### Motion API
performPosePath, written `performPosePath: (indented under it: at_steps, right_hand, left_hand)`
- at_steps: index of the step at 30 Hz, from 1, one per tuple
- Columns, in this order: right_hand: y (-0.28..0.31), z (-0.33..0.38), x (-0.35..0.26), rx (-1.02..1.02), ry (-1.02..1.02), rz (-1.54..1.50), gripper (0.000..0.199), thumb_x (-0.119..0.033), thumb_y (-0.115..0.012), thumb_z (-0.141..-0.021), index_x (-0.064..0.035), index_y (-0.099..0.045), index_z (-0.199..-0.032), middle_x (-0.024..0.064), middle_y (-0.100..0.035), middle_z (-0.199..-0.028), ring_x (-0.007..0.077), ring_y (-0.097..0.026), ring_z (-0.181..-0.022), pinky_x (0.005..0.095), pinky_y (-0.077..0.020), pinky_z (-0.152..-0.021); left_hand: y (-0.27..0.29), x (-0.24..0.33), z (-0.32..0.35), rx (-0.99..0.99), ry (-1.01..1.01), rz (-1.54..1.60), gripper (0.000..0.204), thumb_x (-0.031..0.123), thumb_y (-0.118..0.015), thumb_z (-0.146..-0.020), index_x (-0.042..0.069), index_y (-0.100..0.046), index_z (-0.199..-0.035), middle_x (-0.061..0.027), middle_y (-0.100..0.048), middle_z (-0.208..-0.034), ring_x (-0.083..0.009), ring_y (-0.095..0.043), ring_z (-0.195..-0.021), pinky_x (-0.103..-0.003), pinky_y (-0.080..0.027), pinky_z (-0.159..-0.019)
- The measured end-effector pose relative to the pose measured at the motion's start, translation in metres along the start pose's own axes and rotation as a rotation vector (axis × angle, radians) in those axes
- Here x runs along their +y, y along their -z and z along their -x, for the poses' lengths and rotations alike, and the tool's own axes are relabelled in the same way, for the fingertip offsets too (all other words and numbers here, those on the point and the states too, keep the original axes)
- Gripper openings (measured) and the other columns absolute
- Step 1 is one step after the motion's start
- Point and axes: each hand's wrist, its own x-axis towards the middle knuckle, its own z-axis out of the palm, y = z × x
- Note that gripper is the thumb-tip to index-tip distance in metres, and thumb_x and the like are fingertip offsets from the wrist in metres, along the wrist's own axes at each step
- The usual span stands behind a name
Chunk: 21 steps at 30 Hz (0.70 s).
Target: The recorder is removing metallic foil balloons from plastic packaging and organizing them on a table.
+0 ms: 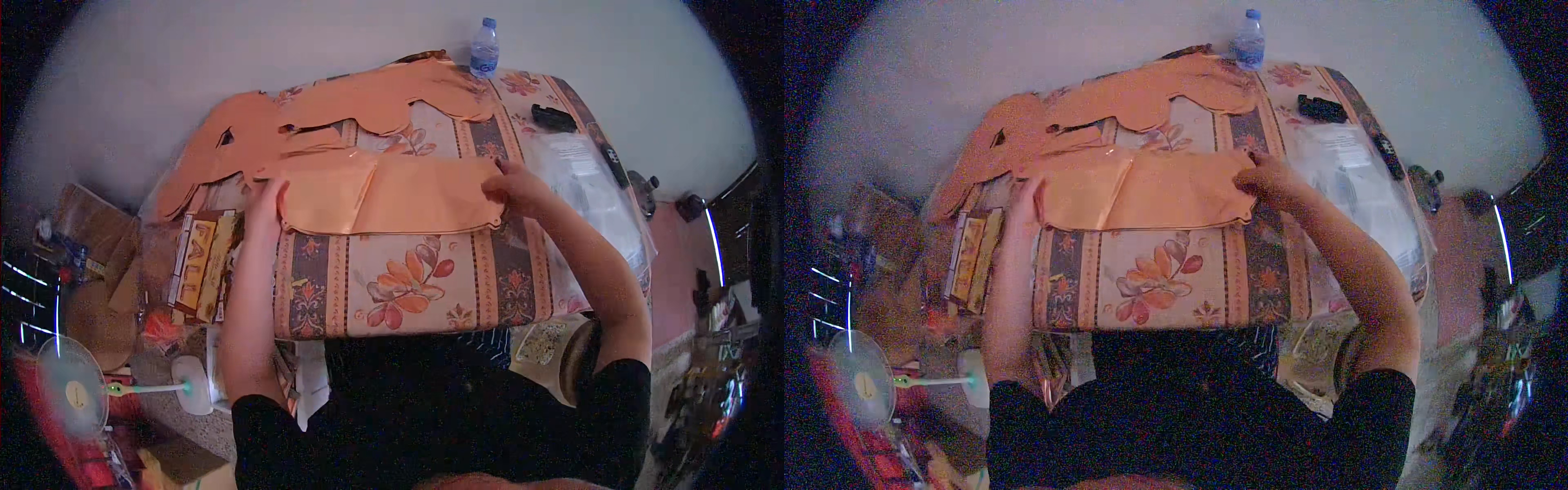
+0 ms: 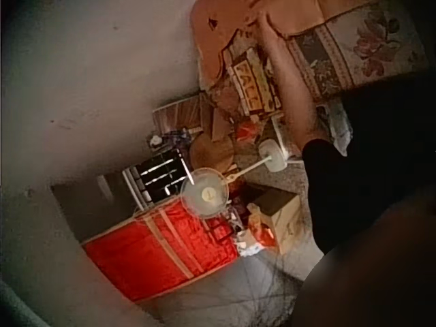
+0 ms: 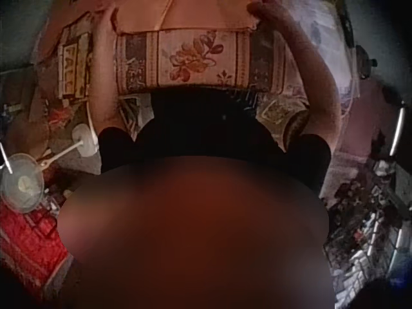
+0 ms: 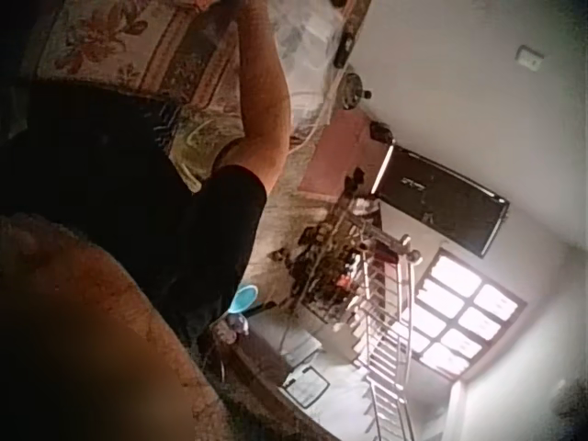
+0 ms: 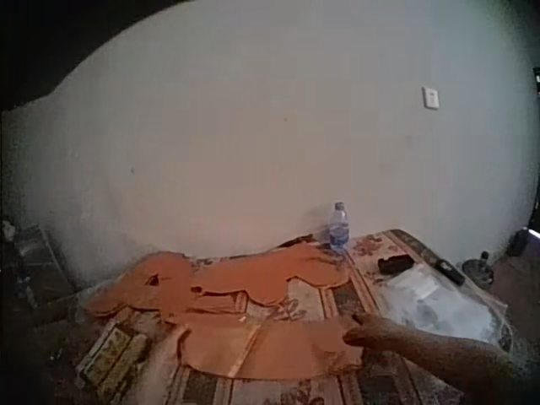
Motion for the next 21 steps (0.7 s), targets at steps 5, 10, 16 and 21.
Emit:
performPosePath:
  at_steps: [5, 10, 16, 21]
  right_hand:
    - [0.001, -0.001, 0.003, -0.016, 0.038, 0.096, 0.017, -0.002, -0.063, -0.077, -0.002, -0.056, -0.093, 0.0011, -0.056, -0.071, 0.0091, -0.053, -0.056, 0.02, -0.0402, -0.045]
    - [-0.028, 0.04, -0.055, 0.031, 0.004, -0.266, 0.018, 0.001, -0.062, -0.077, -0.0055, -0.055, -0.092, -0.0001, -0.055, -0.069, 0.009, -0.052, -0.054, 0.0202, -0.0403, -0.043]
    - [-0.03, 0.04, -0.067, 0.16, -0.021, -0.371, 0.013, 0.0, -0.059, -0.076, -0.0081, -0.05, -0.082, -0.0013, -0.05, -0.065, 0.0071, -0.049, -0.052, 0.0189, -0.0342, -0.042]
    - [-0.031, 0.039, -0.078, 0.077, 0.096, -0.278, 0.007, 0.0, -0.056, -0.077, -0.0052, -0.053, -0.082, -0.0014, -0.049, -0.064, 0.0056, -0.044, -0.049, 0.0182, -0.0296, -0.041]
  left_hand:
    - [-0.014, 0.004, 0.028, -0.029, -0.175, -0.323, 0.024, 0.019, -0.063, -0.083, 0.002, -0.059, -0.099, -0.0037, -0.06, -0.087, -0.0121, -0.058, -0.072, -0.026, -0.046, -0.057]
    - [-0.027, 0.023, 0.041, -0.082, -0.161, -0.253, 0.028, 0.014, -0.061, -0.083, 0.001, -0.055, -0.108, -0.0054, -0.06, -0.09, -0.0135, -0.058, -0.074, -0.027, -0.047, -0.058]
    - [-0.026, 0.02, 0.051, -0.027, -0.363, -0.311, 0.046, 0.013, -0.063, -0.082, -0.001, -0.045, -0.122, -0.0127, -0.052, -0.115, -0.0233, -0.054, -0.105, -0.033, -0.045, -0.088]
    - [-0.092, 0.023, 0.124, -0.328, -0.764, -1.159, 0.065, 0.023, -0.071, -0.076, 0.0, -0.04, -0.129, -0.0201, -0.041, -0.133, -0.0333, -0.041, -0.122, -0.041, -0.037, -0.099]
